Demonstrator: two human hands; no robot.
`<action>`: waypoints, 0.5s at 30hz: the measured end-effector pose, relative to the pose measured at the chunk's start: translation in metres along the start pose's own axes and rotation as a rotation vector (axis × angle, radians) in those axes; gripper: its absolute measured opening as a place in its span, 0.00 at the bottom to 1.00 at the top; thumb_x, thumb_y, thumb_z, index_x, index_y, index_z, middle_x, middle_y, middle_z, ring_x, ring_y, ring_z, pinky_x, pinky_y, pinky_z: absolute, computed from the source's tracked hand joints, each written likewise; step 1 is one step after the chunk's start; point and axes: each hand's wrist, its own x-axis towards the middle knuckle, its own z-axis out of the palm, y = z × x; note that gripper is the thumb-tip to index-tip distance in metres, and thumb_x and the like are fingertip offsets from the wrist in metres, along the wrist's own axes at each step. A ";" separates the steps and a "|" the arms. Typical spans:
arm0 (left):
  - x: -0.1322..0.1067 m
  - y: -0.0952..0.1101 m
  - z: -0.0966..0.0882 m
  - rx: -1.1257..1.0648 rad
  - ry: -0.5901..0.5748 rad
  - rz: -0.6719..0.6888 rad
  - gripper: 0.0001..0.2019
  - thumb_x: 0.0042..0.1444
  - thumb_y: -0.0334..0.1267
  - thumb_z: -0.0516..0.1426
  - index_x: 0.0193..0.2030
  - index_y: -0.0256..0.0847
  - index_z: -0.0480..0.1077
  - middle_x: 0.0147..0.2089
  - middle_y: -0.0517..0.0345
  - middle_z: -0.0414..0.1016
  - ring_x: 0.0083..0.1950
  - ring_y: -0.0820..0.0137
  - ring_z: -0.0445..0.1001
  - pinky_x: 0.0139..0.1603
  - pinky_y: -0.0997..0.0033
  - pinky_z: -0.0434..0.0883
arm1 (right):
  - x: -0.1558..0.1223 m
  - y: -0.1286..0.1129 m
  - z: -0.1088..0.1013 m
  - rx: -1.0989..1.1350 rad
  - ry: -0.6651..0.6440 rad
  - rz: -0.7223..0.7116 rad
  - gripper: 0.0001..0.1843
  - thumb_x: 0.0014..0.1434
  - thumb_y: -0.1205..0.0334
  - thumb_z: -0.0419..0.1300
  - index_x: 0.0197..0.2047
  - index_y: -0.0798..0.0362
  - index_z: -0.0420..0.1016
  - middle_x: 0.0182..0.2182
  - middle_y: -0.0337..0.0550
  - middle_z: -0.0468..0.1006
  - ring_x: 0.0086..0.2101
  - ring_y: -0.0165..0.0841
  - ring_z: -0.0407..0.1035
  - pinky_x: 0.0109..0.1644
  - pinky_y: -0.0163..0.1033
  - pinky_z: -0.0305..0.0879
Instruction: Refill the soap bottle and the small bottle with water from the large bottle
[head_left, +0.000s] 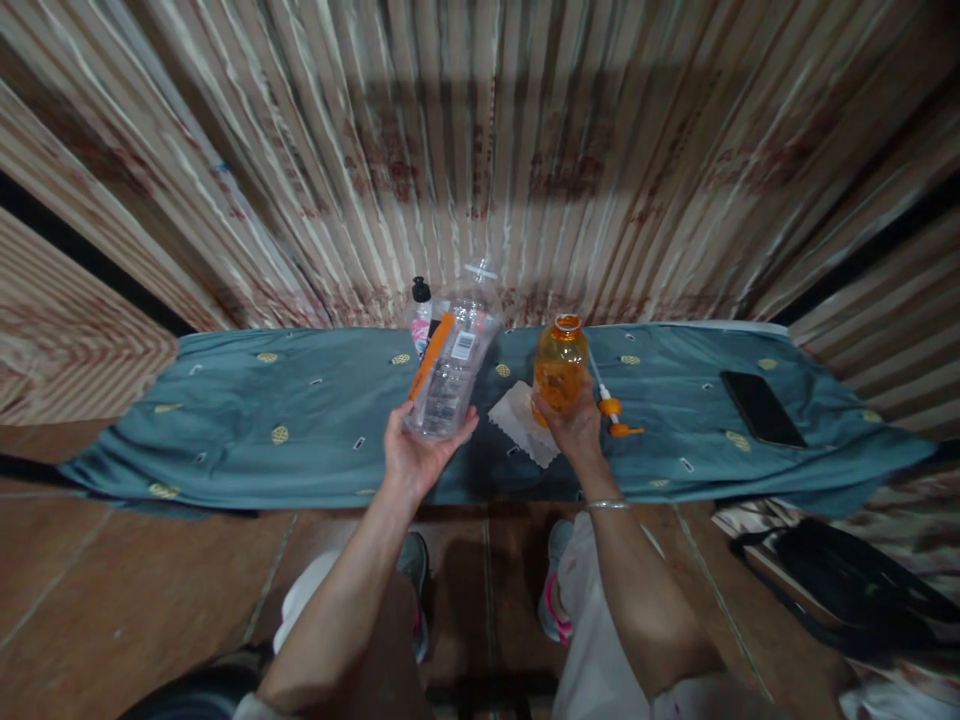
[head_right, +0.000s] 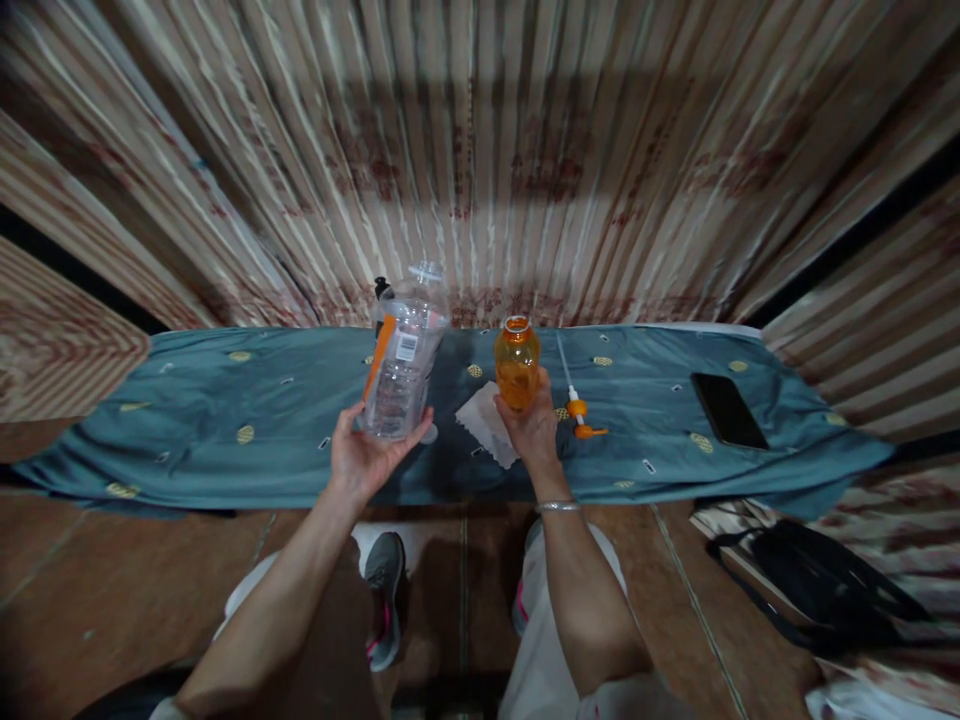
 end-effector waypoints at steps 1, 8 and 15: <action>0.000 0.000 0.001 0.018 -0.005 -0.001 0.36 0.62 0.38 0.70 0.78 0.46 0.79 0.69 0.38 0.94 0.73 0.35 0.93 0.75 0.23 0.91 | 0.000 0.000 0.000 0.004 0.009 -0.003 0.52 0.64 0.32 0.80 0.81 0.46 0.73 0.70 0.63 0.91 0.70 0.63 0.87 0.78 0.78 0.85; 0.006 0.001 -0.005 0.123 -0.055 -0.014 0.32 0.68 0.48 0.72 0.77 0.46 0.80 0.66 0.39 0.95 0.67 0.37 0.96 0.72 0.29 0.93 | 0.000 -0.006 -0.003 0.005 -0.043 0.053 0.50 0.63 0.35 0.82 0.79 0.46 0.73 0.69 0.64 0.91 0.70 0.64 0.87 0.79 0.75 0.85; 0.017 -0.013 -0.022 0.177 -0.056 -0.047 0.28 0.71 0.58 0.74 0.69 0.46 0.85 0.59 0.42 0.95 0.53 0.47 0.95 0.58 0.45 0.92 | 0.003 -0.008 -0.006 0.003 0.007 0.090 0.52 0.58 0.29 0.80 0.76 0.47 0.75 0.67 0.67 0.92 0.69 0.67 0.88 0.78 0.78 0.85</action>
